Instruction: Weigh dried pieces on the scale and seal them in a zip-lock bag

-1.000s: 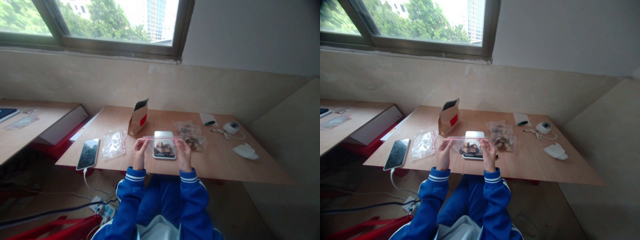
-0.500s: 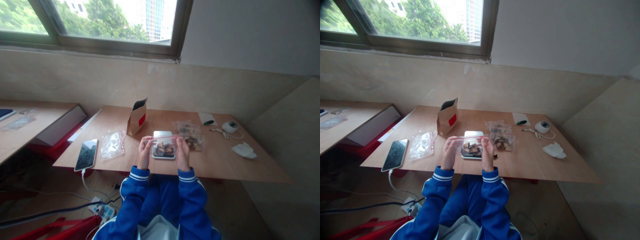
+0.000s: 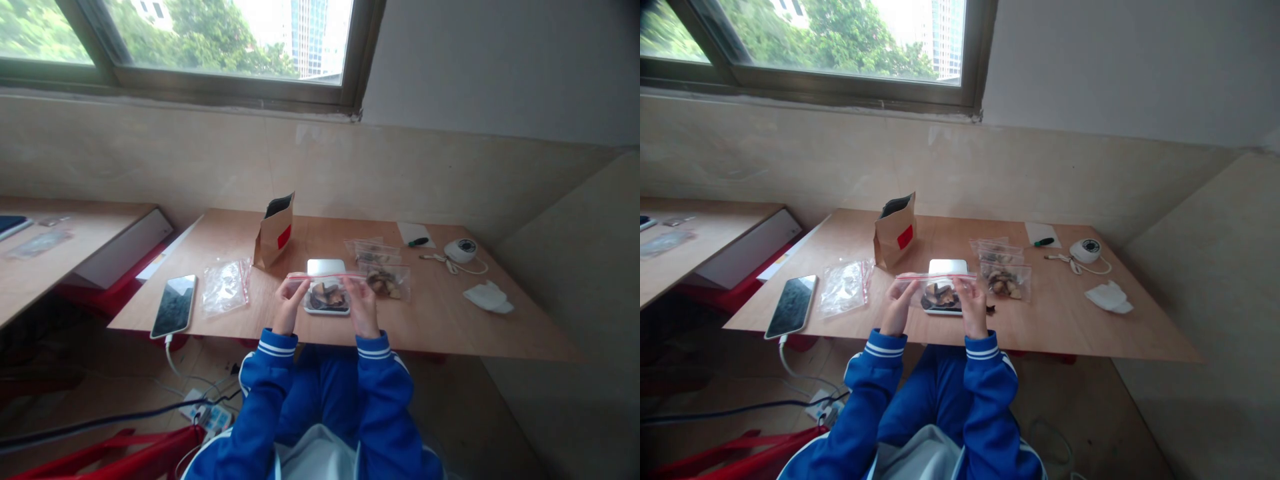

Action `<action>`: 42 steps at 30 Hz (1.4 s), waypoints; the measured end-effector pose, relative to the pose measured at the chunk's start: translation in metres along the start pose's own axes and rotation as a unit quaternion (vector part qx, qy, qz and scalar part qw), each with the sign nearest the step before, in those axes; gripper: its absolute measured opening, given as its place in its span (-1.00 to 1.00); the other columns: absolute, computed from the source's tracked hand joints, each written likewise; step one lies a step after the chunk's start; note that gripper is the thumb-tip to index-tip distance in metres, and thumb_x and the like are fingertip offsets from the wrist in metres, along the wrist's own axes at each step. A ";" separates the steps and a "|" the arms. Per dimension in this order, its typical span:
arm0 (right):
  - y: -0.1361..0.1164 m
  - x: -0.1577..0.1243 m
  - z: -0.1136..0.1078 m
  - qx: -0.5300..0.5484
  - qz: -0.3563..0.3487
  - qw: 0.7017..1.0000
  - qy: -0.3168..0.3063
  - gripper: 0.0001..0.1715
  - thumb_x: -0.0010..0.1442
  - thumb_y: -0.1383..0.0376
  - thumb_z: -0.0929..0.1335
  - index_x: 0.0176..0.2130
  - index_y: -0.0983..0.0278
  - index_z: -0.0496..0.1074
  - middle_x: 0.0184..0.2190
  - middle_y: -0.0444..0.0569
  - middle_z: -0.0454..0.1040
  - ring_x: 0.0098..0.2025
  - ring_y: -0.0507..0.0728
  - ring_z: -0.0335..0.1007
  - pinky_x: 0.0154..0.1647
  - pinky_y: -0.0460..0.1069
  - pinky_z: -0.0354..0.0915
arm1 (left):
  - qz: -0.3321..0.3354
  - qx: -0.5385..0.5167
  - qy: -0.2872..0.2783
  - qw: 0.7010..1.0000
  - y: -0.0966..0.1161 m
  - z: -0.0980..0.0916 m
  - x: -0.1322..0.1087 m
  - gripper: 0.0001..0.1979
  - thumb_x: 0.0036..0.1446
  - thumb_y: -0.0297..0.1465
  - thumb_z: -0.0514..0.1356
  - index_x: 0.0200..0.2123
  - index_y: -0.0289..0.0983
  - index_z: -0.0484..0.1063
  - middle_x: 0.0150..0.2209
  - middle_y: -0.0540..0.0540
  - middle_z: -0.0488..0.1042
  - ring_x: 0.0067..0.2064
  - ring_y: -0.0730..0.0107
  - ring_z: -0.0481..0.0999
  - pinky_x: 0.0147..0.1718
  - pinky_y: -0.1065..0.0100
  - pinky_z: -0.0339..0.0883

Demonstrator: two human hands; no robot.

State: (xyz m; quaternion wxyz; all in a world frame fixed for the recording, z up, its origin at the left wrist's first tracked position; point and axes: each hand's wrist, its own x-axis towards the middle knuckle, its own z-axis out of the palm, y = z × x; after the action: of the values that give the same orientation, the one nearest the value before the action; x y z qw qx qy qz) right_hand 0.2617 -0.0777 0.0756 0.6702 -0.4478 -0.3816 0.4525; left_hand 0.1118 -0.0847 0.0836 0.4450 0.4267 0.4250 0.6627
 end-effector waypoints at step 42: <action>-0.031 -0.011 -0.002 -0.127 -0.062 0.984 -0.108 -0.80 0.06 0.16 0.44 -0.39 0.26 0.53 -0.48 -0.10 0.52 -0.45 0.07 0.41 -0.42 -0.05 0.36 | 0.080 0.128 -0.008 0.989 0.021 -0.025 -0.001 -0.81 0.06 -0.26 0.27 -0.34 -0.26 0.47 -0.33 -0.07 0.55 -0.24 0.34 0.53 -0.21 0.35 0.38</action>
State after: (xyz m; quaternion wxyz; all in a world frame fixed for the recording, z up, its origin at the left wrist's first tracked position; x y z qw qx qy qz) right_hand 0.2683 -0.0950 0.1034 0.5896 -0.4535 -0.5326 0.4038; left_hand 0.0834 -0.0954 0.0960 0.3357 0.5177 0.4674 0.6331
